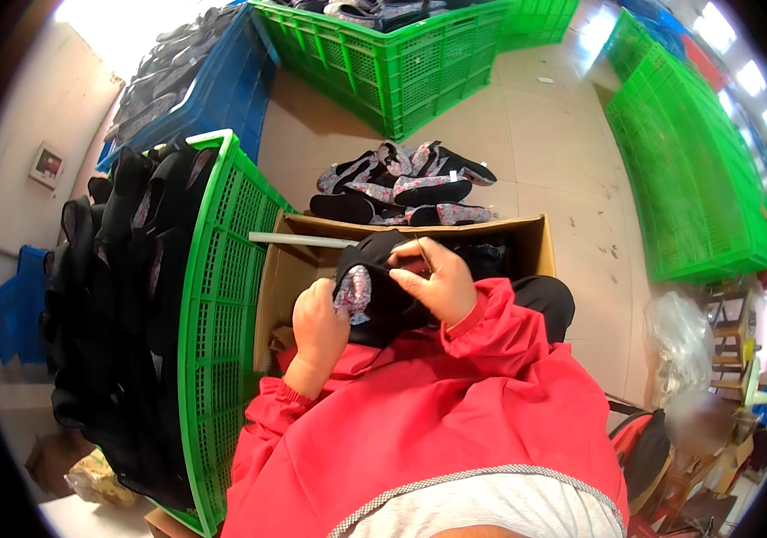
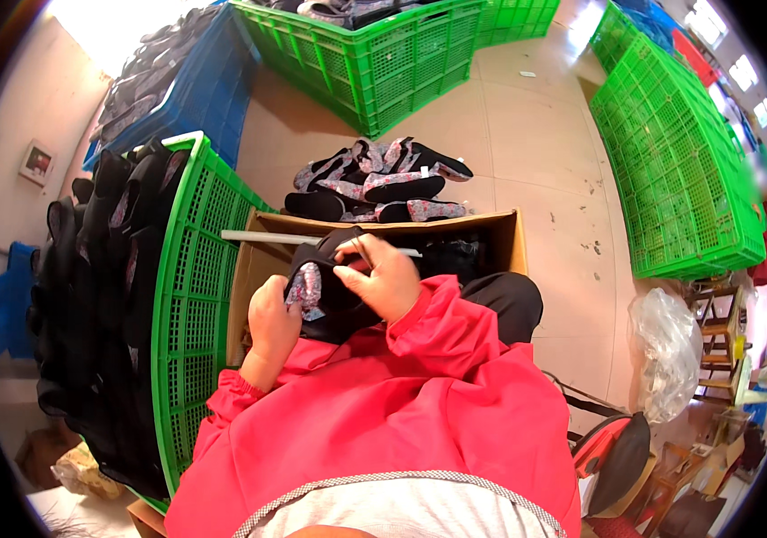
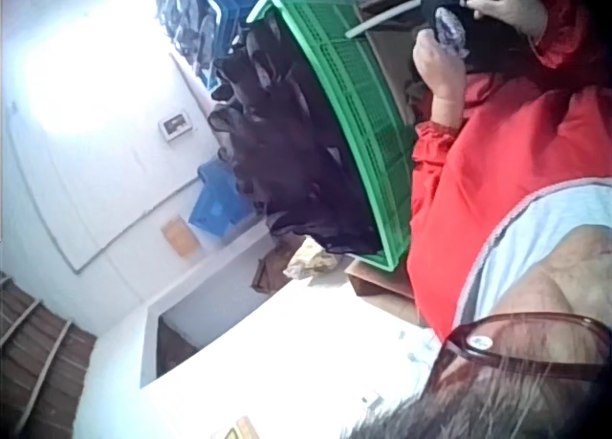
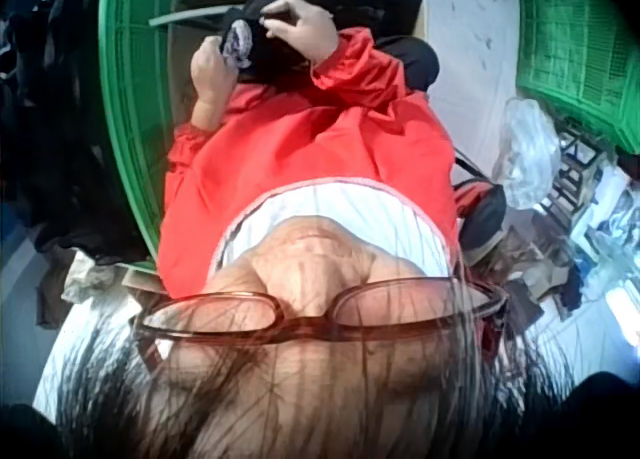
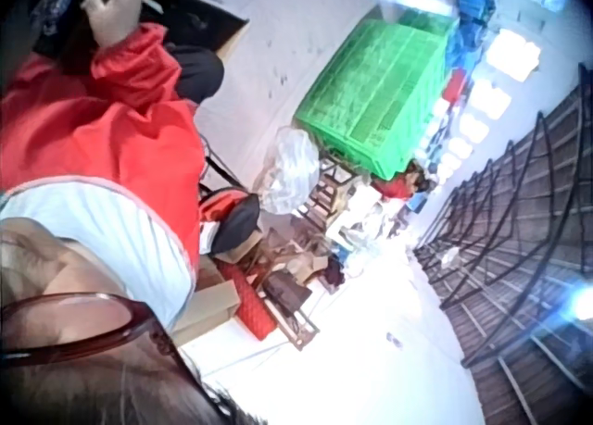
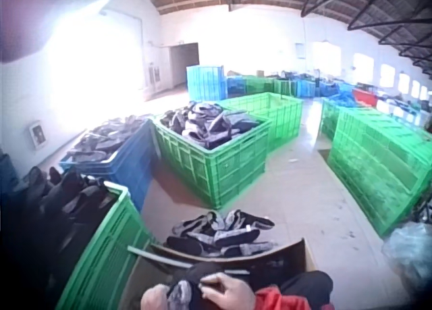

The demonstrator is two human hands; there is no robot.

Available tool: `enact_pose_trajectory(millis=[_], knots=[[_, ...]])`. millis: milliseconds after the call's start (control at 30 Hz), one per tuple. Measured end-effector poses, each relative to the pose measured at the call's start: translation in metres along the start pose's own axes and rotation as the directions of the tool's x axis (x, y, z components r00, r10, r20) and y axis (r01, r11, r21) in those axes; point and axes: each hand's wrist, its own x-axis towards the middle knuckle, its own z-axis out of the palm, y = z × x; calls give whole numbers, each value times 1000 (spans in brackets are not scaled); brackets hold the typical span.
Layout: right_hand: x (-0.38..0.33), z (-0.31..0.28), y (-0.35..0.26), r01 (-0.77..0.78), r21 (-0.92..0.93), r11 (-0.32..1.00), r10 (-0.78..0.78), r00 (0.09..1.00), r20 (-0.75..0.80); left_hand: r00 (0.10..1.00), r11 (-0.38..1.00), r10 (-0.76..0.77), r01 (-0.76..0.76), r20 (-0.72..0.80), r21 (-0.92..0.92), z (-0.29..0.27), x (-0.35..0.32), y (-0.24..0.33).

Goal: The person sits on the floor in a warehouse and assembles slippers by hand. They pick up a black slipper sole and a patterned fabric upper, then attach the upper to the sole by hand, manipulating the edges to secure them together. The person repeats this process with multiple pairs of slippers, placing the finished items into a nearby green crate.

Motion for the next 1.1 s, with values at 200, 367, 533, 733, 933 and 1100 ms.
enact_pose_trajectory(millis=[200,367,533,733,933,1100], knots=[[6,30,73,-75,-340,937,22,987,-157,988,986,157,-157,-6,-54,13,7,8],[9,43,75,-81,-141,987,53,980,-190,957,961,277,-275,87,-40,-7,-5,32],[6,43,74,-109,-81,991,95,982,-162,941,932,339,-334,-16,142,16,-10,21],[-1,31,71,-91,-76,993,81,988,-132,950,939,299,-276,-91,206,45,14,11],[3,48,59,-59,-94,994,50,994,-97,991,920,127,-134,42,368,67,61,-30],[10,54,77,-52,64,997,57,996,-70,928,817,59,-256,367,517,77,95,-37]])
